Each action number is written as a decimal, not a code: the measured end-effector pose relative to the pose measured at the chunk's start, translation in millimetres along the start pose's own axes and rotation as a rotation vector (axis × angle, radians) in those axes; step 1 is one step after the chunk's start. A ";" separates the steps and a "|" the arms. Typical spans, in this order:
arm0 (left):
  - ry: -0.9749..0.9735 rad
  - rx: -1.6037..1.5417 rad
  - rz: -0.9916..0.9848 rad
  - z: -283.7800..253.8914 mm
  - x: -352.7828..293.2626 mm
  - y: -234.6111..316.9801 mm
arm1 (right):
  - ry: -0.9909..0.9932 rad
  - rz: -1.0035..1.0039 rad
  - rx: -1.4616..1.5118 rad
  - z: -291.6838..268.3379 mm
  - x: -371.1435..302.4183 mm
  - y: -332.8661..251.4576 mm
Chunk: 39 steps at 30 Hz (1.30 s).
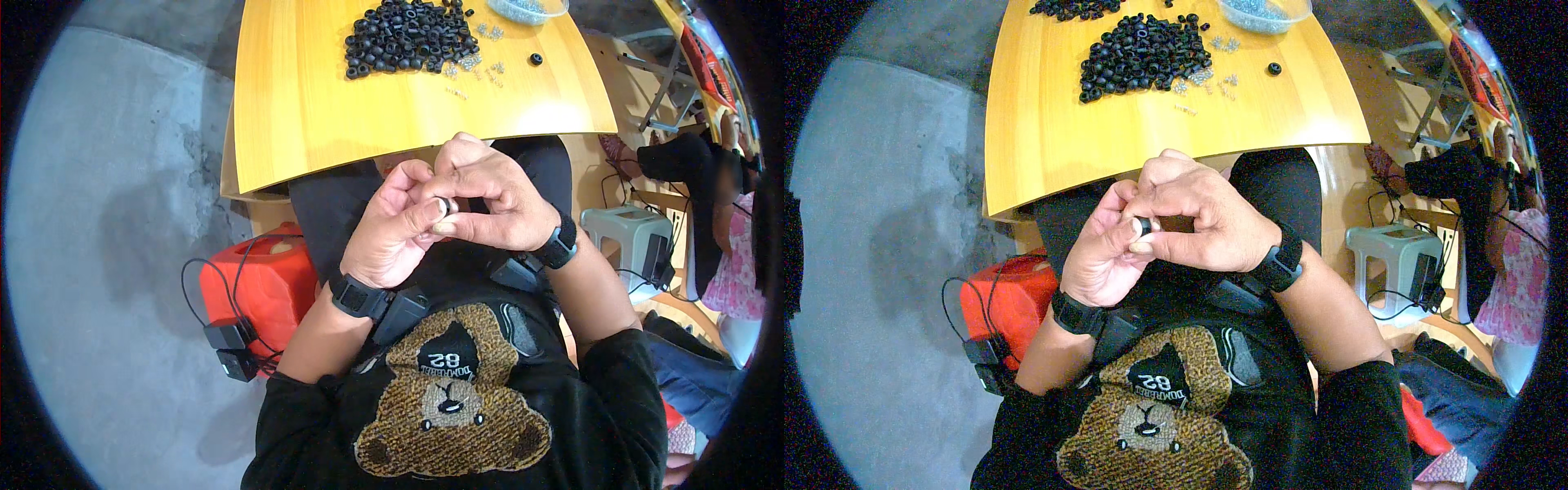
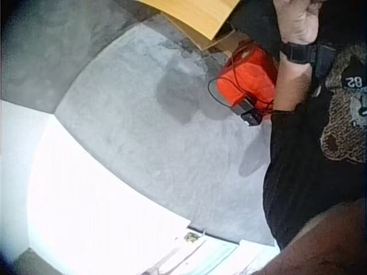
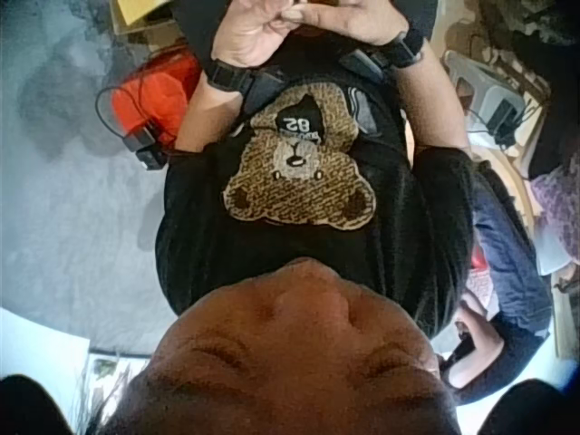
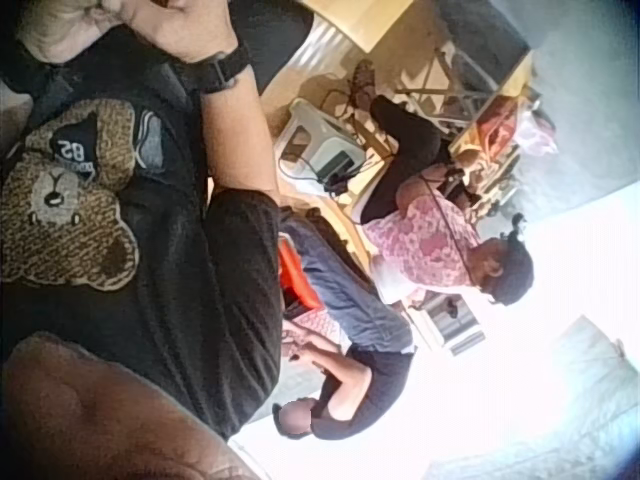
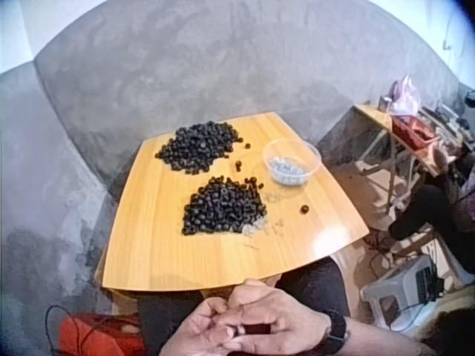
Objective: Assembling small black plastic and rubber components by hand.
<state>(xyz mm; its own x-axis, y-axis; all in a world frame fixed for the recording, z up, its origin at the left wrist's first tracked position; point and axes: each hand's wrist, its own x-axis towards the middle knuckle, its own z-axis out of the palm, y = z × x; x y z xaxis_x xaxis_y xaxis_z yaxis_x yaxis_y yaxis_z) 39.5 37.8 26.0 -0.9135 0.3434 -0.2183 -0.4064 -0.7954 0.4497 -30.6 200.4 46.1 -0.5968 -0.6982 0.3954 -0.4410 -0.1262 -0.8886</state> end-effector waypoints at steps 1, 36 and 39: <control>-0.008 0.012 0.003 0.3 -0.3 0.2 | 0.029 0.001 0.059 4.0 -2.1 6.1; 0.042 0.003 -0.102 -17.2 -1.1 -1.0 | -0.139 -0.071 -0.240 -1.4 7.1 -7.4; -0.040 -0.042 -0.125 -19.5 -2.9 -1.9 | -0.140 -0.092 -0.171 0.0 6.8 -8.0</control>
<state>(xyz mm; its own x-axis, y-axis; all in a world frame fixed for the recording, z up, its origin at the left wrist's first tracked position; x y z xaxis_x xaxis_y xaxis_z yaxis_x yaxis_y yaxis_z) 43.3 28.5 8.9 -0.8561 0.4602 -0.2352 -0.5168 -0.7650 0.3843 -31.1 196.7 55.8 -0.4552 -0.7820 0.4258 -0.6031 -0.0810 -0.7935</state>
